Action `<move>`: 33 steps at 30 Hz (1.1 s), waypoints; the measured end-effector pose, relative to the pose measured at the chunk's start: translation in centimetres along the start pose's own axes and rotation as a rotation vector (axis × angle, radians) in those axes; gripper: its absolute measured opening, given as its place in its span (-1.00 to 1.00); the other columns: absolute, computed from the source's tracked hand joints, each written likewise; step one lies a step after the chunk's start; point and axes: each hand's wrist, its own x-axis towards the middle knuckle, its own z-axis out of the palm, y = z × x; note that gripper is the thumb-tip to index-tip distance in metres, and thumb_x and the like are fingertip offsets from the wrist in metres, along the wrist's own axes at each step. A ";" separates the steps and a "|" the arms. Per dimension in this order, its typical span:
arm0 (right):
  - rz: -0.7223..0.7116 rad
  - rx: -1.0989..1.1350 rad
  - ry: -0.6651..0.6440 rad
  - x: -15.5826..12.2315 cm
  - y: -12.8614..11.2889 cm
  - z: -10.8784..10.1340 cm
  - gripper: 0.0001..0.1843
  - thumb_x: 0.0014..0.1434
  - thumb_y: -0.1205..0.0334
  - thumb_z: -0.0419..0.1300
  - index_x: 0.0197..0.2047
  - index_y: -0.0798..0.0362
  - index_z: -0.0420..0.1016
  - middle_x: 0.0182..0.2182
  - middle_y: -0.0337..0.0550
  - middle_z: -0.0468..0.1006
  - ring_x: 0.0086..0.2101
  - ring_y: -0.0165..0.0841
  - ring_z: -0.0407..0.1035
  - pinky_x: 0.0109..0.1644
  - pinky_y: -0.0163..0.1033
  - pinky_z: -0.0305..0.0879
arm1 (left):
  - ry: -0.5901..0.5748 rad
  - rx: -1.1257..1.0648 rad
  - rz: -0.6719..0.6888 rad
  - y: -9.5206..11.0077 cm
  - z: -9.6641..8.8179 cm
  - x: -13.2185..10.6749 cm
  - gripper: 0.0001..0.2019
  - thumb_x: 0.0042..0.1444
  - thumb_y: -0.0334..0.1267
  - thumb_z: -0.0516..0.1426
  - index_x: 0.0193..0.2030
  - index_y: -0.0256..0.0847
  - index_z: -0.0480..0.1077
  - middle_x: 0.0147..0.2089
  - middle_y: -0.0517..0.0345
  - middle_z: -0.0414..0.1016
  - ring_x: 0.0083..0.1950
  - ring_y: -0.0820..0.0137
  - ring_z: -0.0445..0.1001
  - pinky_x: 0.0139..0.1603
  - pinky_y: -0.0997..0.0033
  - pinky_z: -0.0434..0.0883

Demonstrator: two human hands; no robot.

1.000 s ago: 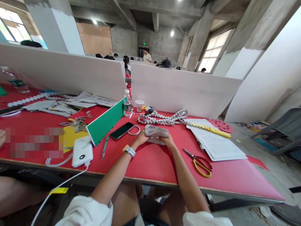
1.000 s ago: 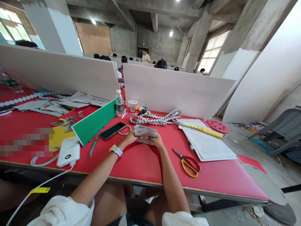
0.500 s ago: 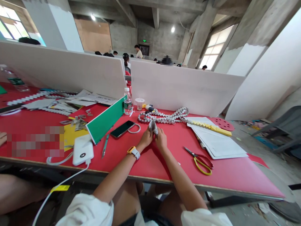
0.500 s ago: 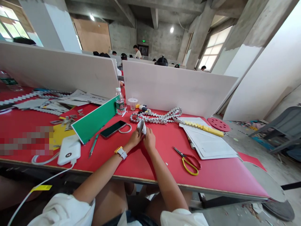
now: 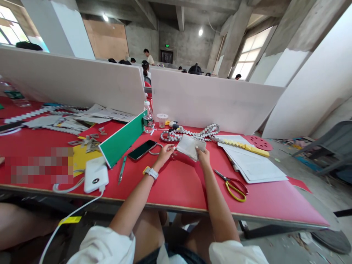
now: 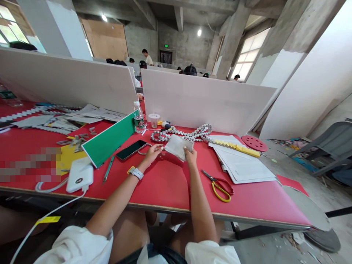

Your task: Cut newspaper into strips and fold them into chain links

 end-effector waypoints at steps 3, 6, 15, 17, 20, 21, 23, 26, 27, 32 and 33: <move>0.060 -0.277 0.254 0.9 0.3 -2.3 -0.60 -0.06 0.03 0.13 -0.31 0.21 0.51 -0.41 0.03 0.56 -0.34 -0.12 0.44 -0.31 -0.17 0.30 | 0.034 -0.004 -0.091 0.4 0.3 -0.3 -0.71 0.13 -0.14 0.11 -0.08 -0.26 0.30 -0.26 0.06 0.51 -0.46 0.50 0.50 -0.46 0.50 0.45; 0.122 -0.599 0.336 1.1 0.3 -3.9 -0.54 -0.02 0.20 0.09 -0.07 0.27 0.45 -0.22 0.21 0.55 -0.19 -0.03 0.43 -0.17 -0.10 0.30 | 0.035 -0.010 -0.114 0.8 0.4 -0.5 -0.75 0.14 -0.19 0.10 -0.09 -0.27 0.30 -0.31 0.10 0.49 -0.46 0.52 0.49 -0.47 0.53 0.45; -0.255 -1.141 0.125 -1.1 -1.0 -2.3 -0.25 0.14 -0.01 0.08 0.32 0.08 0.00 0.25 0.19 0.12 0.27 0.00 -0.15 0.23 0.20 -0.21 | -0.006 -0.006 -0.128 0.6 0.5 -0.6 -0.78 0.12 -0.26 0.12 -0.10 -0.27 0.31 -0.35 0.10 0.49 -0.45 0.48 0.51 -0.46 0.47 0.50; -0.235 -1.193 -0.045 -1.4 -0.9 -1.5 -0.46 0.17 0.03 0.06 0.17 0.08 0.27 0.12 0.17 0.33 0.19 -0.01 0.05 0.22 0.24 -0.24 | -0.007 -0.011 -0.135 0.6 0.5 -0.6 -0.78 0.12 -0.26 0.12 -0.10 -0.27 0.31 -0.35 0.10 0.49 -0.46 0.48 0.50 -0.45 0.46 0.50; -0.186 -1.233 -0.104 -1.5 -0.6 -0.7 -0.70 0.20 0.21 0.03 -0.14 0.13 0.52 -0.14 0.18 0.53 -0.04 -0.07 0.35 0.21 0.24 -0.25 | -0.004 -0.017 -0.124 0.5 0.5 -0.5 -0.78 0.11 -0.27 0.13 -0.11 -0.28 0.32 -0.35 0.10 0.49 -0.47 0.47 0.50 -0.46 0.44 0.50; -0.176 -1.227 -0.088 -1.5 -0.5 -0.6 -0.71 0.20 0.27 0.01 -0.21 0.15 0.55 -0.21 0.18 0.56 -0.12 -0.09 0.40 0.22 0.23 -0.25 | -0.004 -0.018 -0.116 0.4 0.5 -0.4 -0.78 0.11 -0.27 0.13 -0.11 -0.28 0.32 -0.36 0.10 0.49 -0.47 0.47 0.50 -0.47 0.43 0.50; -0.160 -1.207 -0.061 -1.2 -0.4 -0.5 -0.71 0.18 0.34 0.02 -0.32 0.19 0.57 -0.32 0.20 0.58 -0.23 -0.11 0.45 0.23 0.18 -0.22 | -0.008 -0.018 -0.103 0.0 0.4 -0.3 -0.77 0.09 -0.25 0.15 -0.11 -0.27 0.33 -0.35 0.10 0.49 -0.47 0.47 0.50 -0.48 0.43 0.50; -0.154 -1.116 -0.009 -0.8 -0.1 -0.6 -0.82 0.07 0.37 0.14 -0.49 0.16 0.54 -0.49 0.15 0.56 -0.27 -0.10 0.45 0.21 0.15 -0.14 | -0.014 -0.011 -0.090 -0.5 0.4 -0.1 -0.74 0.07 -0.22 0.17 -0.11 -0.27 0.34 -0.35 0.09 0.49 -0.47 0.46 0.50 -0.50 0.44 0.50; -0.157 -1.056 0.018 -0.7 0.0 -0.7 -0.84 0.02 0.37 0.19 -0.56 0.13 0.51 -0.54 0.10 0.53 -0.27 -0.09 0.44 0.20 0.17 -0.13 | -0.016 -0.006 -0.086 -0.6 0.4 0.0 -0.74 0.07 -0.22 0.17 -0.11 -0.28 0.34 -0.35 0.09 0.49 -0.46 0.46 0.51 -0.49 0.45 0.50; -0.131 -0.719 0.121 -0.6 0.4 -0.9 -0.62 -0.10 0.33 0.28 -0.79 -0.01 0.20 -0.71 -0.10 0.38 -0.29 -0.05 0.40 0.15 0.33 -0.22 | -0.021 0.010 -0.070 -0.8 0.3 0.0 -0.79 0.11 -0.25 0.13 -0.13 -0.29 0.36 -0.35 0.09 0.48 -0.45 0.46 0.50 -0.47 0.45 0.51; -0.118 -0.694 0.125 -0.6 0.4 -0.8 -0.60 -0.10 0.35 0.26 -0.79 -0.02 0.17 -0.72 -0.12 0.36 -0.30 -0.06 0.40 0.14 0.35 -0.23 | -0.019 0.010 -0.070 -0.7 0.3 0.0 -0.79 0.11 -0.26 0.12 -0.13 -0.30 0.36 -0.35 0.08 0.48 -0.45 0.46 0.51 -0.47 0.44 0.51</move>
